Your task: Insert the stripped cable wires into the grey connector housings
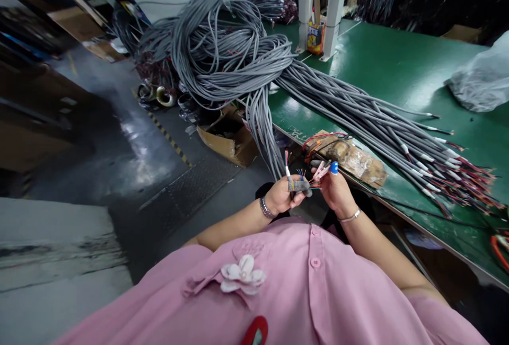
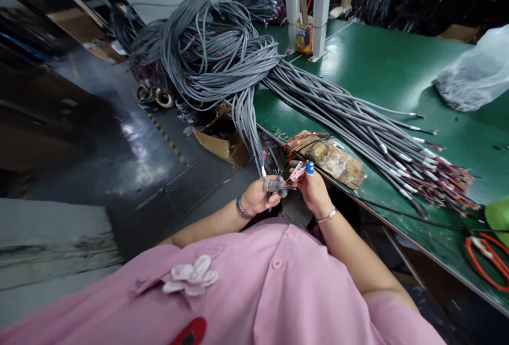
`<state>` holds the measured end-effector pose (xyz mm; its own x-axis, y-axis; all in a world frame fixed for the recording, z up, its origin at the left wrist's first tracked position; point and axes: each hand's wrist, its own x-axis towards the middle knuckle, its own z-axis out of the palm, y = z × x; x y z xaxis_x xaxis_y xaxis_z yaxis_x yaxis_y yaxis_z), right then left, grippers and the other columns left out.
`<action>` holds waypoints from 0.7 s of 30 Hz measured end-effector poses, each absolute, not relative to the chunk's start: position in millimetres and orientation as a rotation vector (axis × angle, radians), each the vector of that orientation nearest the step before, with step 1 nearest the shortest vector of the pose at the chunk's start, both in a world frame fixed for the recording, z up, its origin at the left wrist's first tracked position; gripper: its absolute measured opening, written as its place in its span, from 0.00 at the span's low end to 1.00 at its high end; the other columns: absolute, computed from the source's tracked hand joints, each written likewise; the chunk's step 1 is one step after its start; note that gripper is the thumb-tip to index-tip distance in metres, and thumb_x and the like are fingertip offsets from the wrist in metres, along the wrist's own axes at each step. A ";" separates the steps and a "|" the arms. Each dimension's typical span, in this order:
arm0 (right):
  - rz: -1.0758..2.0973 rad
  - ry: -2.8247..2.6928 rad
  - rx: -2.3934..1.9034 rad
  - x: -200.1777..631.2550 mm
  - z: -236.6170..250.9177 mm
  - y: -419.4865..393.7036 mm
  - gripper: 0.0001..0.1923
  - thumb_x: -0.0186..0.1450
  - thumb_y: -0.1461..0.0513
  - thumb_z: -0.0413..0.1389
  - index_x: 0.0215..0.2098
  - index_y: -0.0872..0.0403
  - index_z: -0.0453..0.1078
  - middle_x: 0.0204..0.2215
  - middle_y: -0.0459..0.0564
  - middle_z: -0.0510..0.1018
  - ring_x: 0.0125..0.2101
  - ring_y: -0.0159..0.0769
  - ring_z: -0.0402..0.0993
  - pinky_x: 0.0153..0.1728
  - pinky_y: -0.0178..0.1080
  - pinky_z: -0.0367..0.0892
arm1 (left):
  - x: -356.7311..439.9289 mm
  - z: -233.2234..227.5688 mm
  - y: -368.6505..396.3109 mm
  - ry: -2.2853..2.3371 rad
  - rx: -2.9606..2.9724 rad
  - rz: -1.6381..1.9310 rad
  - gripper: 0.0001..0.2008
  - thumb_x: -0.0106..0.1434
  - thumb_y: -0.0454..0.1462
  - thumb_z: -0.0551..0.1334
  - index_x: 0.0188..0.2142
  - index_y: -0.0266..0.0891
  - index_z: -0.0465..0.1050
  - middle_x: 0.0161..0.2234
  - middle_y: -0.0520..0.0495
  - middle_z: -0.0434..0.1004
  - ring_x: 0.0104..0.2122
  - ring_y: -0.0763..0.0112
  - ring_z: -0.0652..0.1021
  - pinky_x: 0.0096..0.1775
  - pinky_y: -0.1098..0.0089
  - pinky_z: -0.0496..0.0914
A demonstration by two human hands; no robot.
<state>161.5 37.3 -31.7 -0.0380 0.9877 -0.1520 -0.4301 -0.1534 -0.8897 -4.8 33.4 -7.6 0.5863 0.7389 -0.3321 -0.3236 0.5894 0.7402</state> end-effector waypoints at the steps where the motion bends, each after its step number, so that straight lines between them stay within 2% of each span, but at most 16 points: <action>1: 1.547 -0.738 -0.951 161.6 -31.0 38.8 0.26 0.58 0.38 0.54 0.35 0.51 0.72 0.31 0.49 0.78 0.28 0.35 0.71 0.30 0.38 0.67 | -4.3 -8.6 33.3 0.691 0.690 0.674 0.16 0.48 0.44 0.68 0.27 0.33 0.69 0.12 0.52 0.68 0.08 0.81 0.61 0.12 0.77 0.50; 5: 1.580 -0.604 -0.913 161.4 -28.8 42.1 0.23 0.55 0.42 0.61 0.35 0.52 0.73 0.31 0.50 0.78 0.28 0.35 0.72 0.30 0.38 0.68 | -1.4 -11.9 32.1 0.744 0.711 0.665 0.16 0.48 0.44 0.68 0.27 0.33 0.70 0.16 0.50 0.72 0.09 0.82 0.62 0.12 0.77 0.52; 9: 1.581 -0.621 -0.926 160.5 -29.6 40.9 0.24 0.56 0.42 0.60 0.38 0.52 0.73 0.31 0.50 0.79 0.28 0.35 0.72 0.28 0.37 0.68 | -0.3 -12.9 31.1 0.777 0.742 0.647 0.18 0.48 0.46 0.68 0.26 0.32 0.70 0.16 0.50 0.72 0.09 0.82 0.62 0.12 0.77 0.53; 12: 1.646 -0.586 -0.883 161.5 -30.4 39.9 0.25 0.55 0.41 0.59 0.35 0.52 0.73 0.31 0.49 0.79 0.27 0.34 0.72 0.26 0.35 0.67 | -0.6 -12.4 30.8 0.783 0.747 0.665 0.18 0.48 0.46 0.68 0.26 0.32 0.70 0.16 0.50 0.72 0.09 0.82 0.62 0.12 0.77 0.52; 17: 1.882 -0.622 -0.840 175.5 -30.4 35.5 0.30 0.55 0.36 0.54 0.33 0.53 0.74 0.29 0.50 0.78 0.25 0.32 0.71 0.27 0.35 0.69 | -3.3 -9.3 25.9 0.790 0.814 0.700 0.19 0.49 0.47 0.68 0.27 0.31 0.71 0.16 0.50 0.72 0.09 0.82 0.61 0.11 0.77 0.52; 21: 2.025 -0.845 -0.888 195.5 -29.5 26.0 0.30 0.55 0.37 0.56 0.33 0.56 0.74 0.29 0.52 0.78 0.25 0.32 0.73 0.28 0.35 0.71 | -7.1 -8.3 16.4 0.821 0.928 0.634 0.20 0.51 0.49 0.67 0.29 0.31 0.72 0.13 0.54 0.67 0.09 0.81 0.61 0.11 0.77 0.52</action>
<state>195.5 26.0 -29.5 -0.4732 0.8282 -0.3003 -0.3691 -0.4958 -0.7861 -7.1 16.4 -8.3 0.5434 0.7715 -0.3308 -0.1251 0.4641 0.8769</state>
